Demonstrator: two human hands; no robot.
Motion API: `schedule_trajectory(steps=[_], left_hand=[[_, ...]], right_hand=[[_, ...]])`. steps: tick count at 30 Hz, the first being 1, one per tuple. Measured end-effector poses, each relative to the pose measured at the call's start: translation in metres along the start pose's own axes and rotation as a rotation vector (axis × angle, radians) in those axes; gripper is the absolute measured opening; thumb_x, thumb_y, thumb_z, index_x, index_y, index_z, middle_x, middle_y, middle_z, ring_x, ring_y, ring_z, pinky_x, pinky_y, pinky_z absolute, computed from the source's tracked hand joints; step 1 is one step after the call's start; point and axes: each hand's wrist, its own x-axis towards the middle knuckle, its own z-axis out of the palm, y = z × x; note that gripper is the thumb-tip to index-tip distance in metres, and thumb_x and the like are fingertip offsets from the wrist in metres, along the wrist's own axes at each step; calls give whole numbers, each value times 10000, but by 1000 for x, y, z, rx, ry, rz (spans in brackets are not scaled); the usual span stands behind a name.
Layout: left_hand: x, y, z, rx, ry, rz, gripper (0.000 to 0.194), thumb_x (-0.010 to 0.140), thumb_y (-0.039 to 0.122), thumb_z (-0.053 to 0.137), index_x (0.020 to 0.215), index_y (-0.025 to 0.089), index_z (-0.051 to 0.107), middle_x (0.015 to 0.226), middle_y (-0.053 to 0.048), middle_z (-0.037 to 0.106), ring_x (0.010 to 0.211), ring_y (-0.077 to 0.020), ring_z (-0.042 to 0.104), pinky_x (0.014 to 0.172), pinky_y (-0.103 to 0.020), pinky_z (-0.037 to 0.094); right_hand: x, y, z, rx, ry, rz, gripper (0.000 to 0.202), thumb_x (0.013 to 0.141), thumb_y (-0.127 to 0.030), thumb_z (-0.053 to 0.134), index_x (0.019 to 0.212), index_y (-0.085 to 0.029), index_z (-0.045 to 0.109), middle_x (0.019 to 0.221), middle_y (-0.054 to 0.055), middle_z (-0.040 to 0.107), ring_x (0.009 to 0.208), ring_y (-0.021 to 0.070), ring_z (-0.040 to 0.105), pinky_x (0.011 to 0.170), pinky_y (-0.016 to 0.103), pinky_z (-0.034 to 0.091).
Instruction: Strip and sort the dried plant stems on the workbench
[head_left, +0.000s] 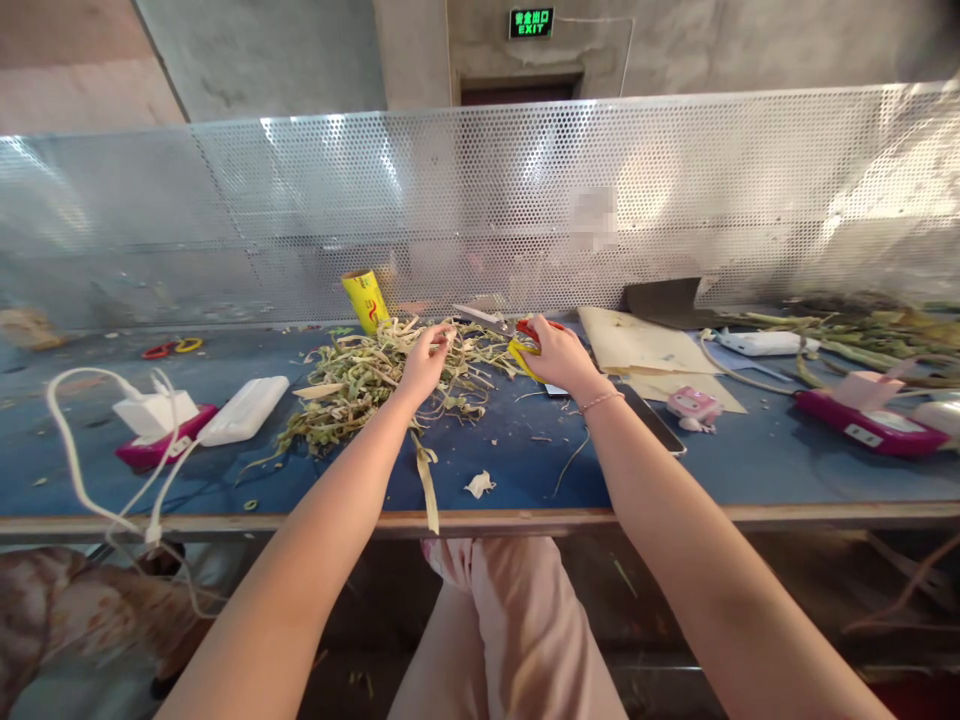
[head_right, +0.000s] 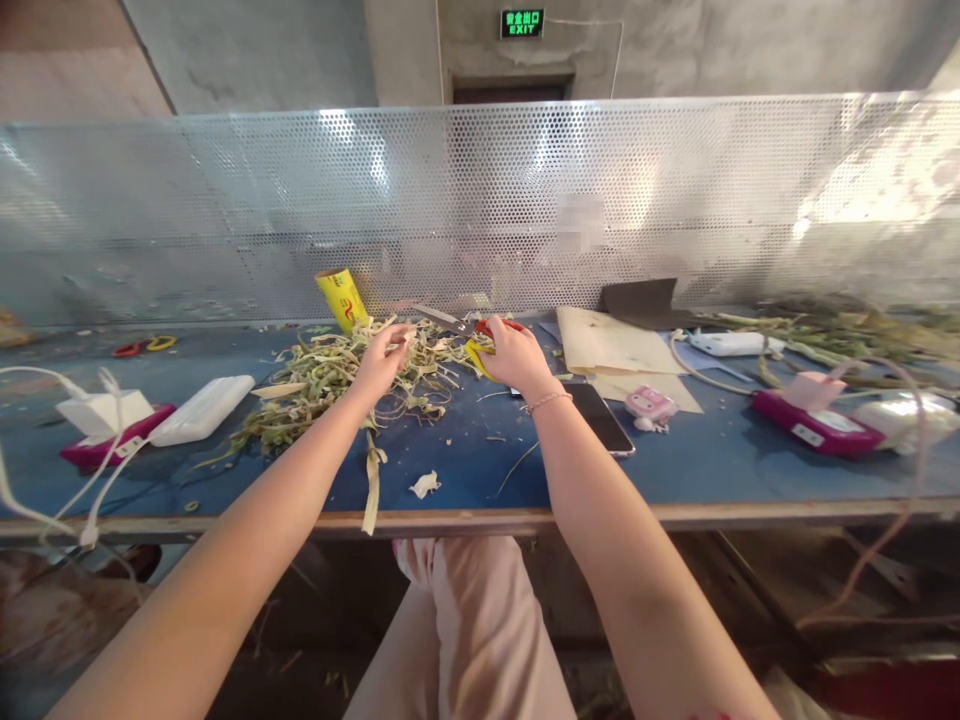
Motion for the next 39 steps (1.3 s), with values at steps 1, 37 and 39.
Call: schedule_trajectory(steps=[1, 37, 39], left_hand=[[1, -2, 0, -25, 19, -22, 214, 686, 191, 616, 899, 206, 595, 792, -19, 549, 585, -87, 479, 554, -196, 380], [-6, 23, -11, -665, -147, -234, 225, 703, 345, 547, 623, 166, 436, 515, 47, 412, 353, -14, 269, 356, -174, 176], [-6, 24, -11, -667, -154, -236, 236, 702, 332, 558, 615, 171, 408, 506, 53, 400, 349, -14, 264, 353, -171, 168]], right_hand=[[0, -1, 0, 1, 0, 1, 272, 752, -346, 456, 956, -166, 454, 776, 105, 647, 781, 263, 592, 710, 360, 394], [-1, 3, 5, 85, -50, -173, 300, 740, -376, 467, 964, -176, 460, 798, 76, 610, 752, 219, 558, 736, 333, 386], [-1, 4, 5, 72, -54, -180, 294, 740, -389, 469, 941, -174, 462, 779, 76, 603, 753, 220, 553, 740, 335, 382]])
